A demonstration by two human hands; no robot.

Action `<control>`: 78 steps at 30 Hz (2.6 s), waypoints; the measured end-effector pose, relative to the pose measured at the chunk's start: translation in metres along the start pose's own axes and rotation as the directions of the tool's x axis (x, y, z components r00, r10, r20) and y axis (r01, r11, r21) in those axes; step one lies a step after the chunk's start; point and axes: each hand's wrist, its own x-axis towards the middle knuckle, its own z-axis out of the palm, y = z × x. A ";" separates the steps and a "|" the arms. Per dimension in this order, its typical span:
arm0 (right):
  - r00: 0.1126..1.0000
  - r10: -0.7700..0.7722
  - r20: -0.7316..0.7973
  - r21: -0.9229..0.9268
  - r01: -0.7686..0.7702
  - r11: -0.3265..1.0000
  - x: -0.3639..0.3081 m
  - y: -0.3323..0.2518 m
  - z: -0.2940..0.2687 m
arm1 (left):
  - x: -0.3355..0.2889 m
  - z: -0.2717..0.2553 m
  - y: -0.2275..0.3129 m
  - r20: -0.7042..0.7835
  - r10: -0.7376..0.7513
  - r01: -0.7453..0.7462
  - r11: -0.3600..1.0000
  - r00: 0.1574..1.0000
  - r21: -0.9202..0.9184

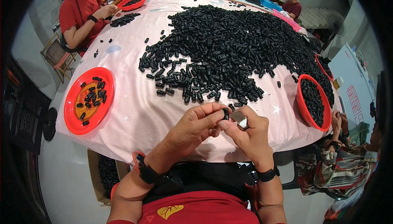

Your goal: Sorting or inspecting small black plastic components at a production table.

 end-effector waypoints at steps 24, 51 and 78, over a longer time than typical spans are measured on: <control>0.996 -0.073 0.047 -0.166 0.080 0.983 0.000 0.013 -0.002 | -0.002 0.008 -0.001 -0.030 -0.061 0.061 0.998 0.998 0.025; 0.986 -0.144 0.082 -0.237 0.160 0.958 0.000 0.016 -0.002 | -0.002 0.000 0.003 0.004 -0.082 0.081 0.987 0.997 0.140; 0.980 -0.146 0.135 -0.262 0.177 0.949 0.000 0.016 0.001 | -0.001 -0.003 0.005 -0.014 -0.109 0.109 0.968 0.994 0.226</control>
